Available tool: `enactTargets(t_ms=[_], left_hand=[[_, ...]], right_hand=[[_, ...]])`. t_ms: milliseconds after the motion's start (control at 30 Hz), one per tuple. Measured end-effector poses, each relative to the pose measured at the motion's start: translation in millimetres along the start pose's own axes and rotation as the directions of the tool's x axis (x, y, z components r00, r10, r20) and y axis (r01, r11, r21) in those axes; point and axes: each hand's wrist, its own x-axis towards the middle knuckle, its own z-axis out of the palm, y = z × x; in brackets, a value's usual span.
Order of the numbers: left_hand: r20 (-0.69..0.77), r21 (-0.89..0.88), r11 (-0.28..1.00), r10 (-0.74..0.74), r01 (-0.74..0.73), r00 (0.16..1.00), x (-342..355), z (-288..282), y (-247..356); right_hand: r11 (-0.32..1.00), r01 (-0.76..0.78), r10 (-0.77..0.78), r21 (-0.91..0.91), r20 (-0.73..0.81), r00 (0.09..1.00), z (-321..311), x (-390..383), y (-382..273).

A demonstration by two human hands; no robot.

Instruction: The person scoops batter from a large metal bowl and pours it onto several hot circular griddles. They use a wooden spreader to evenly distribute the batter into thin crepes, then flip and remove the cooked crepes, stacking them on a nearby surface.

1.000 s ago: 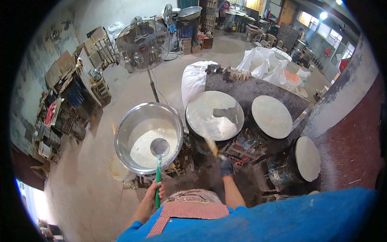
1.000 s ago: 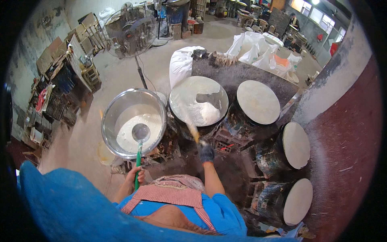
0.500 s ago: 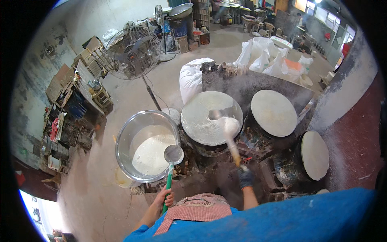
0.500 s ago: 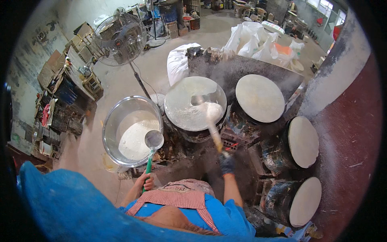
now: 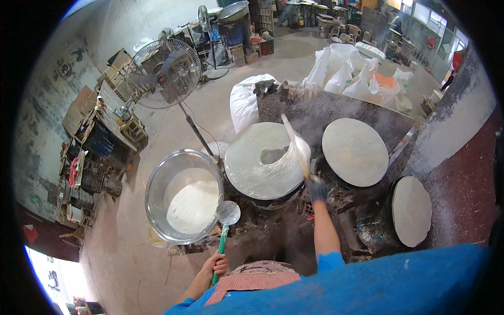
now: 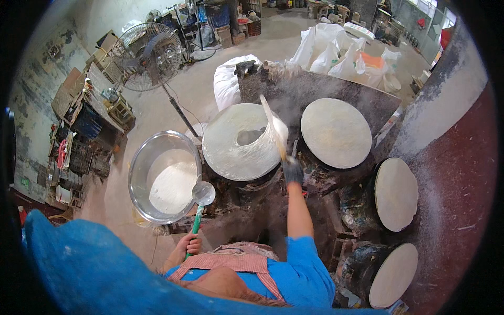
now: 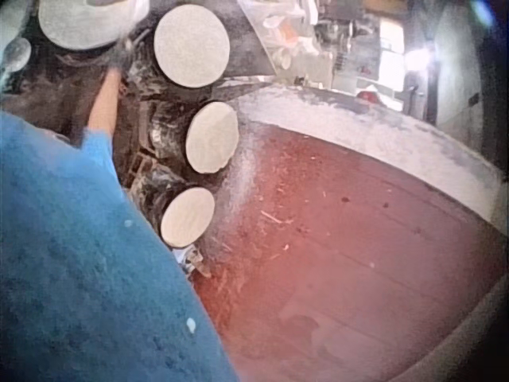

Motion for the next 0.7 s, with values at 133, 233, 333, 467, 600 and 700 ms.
enactTargets(t_ms=[133, 233, 333, 467, 600, 700], left_hand=[[0.054, 0.244, 0.968, 0.047, -0.059, 0.997, -9.1, 5.1, -1.4], [0.045, 0.359, 0.925, 0.114, -0.122, 0.992, -13.2, -1.3, 6.5], [-0.051, 0.179, 0.984, 0.029, -0.019, 0.998, -7.8, -7.2, 24.1], [-0.077, 0.335, 0.938, 0.124, -0.092, 0.989, -19.2, -9.0, 45.3], [-0.111, 0.353, 0.923, 0.203, -0.153, 0.973, -27.5, -6.7, 58.6], [-0.105, 0.17, 0.978, 0.138, -0.119, 0.985, -24.4, -5.8, 63.0]], right_hand=[[0.952, 0.014, -0.018, 0.307, 0.011, 1.0, 33.3, 74.7, 16.3], [0.819, -0.227, 0.22, 0.527, 0.077, 0.973, 57.0, 19.6, 12.4], [0.898, -0.215, 0.133, 0.384, 0.228, 0.965, 68.7, -38.3, -2.0], [0.919, -0.319, 0.284, 0.232, 0.172, 0.943, 44.4, -56.7, -4.4], [0.657, 0.354, -0.178, -0.666, 0.319, 0.931, 50.9, -94.6, -3.7], [0.993, -0.069, 0.047, 0.095, 0.222, 0.974, 71.3, -137.2, -8.5]])
